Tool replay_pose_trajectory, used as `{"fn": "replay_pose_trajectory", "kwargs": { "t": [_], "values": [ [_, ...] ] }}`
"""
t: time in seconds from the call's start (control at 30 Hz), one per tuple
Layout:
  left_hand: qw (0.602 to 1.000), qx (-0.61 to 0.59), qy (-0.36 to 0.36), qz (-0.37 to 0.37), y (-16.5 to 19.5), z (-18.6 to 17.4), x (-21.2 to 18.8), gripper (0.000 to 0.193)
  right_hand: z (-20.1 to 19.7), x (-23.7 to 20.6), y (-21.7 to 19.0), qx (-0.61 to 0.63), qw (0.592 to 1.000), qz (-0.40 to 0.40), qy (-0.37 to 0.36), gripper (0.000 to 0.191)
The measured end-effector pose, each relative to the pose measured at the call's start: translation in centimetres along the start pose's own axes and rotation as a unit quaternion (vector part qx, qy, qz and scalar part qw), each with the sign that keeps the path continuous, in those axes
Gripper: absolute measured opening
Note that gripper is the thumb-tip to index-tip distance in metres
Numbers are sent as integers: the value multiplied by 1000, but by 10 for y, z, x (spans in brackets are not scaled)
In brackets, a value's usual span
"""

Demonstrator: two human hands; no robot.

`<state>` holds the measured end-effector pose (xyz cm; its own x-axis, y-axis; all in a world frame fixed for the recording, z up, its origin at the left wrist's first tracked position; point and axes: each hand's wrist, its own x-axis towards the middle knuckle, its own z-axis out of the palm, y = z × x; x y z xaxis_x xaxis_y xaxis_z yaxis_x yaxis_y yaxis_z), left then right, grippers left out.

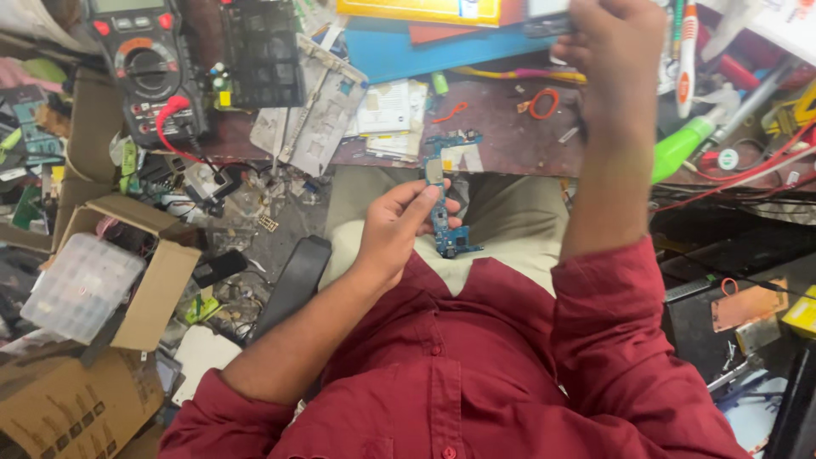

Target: The person uses a screwdriver to remove screws from a disassembled mobile device and then uses tweezers to handle small components on the motherboard. They move around the room to retrieve parts and continue working on the device at the bench.

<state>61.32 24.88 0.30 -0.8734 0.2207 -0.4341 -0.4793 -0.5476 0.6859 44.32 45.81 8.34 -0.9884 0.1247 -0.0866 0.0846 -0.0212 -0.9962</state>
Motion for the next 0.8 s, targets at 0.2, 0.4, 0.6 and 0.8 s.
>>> {"fn": "replay_pose_trajectory", "kwargs": {
  "t": [0.2,0.4,0.6,0.8],
  "values": [
    [999,-25,-17,-12,-5,-8,2,35,-43,-53,16,43,999,7,31,27],
    [995,26,-33,92,-4,-14,-4,31,-98,-111,60,35,990,134,-20,29],
    [770,443,18,459,34,-16,-16,20,-93,-142,102,20,984,176,-23,30],
    [461,630,-69,621,43,-14,-22,20,-66,-149,120,23,992,127,12,37]
  ]
}}
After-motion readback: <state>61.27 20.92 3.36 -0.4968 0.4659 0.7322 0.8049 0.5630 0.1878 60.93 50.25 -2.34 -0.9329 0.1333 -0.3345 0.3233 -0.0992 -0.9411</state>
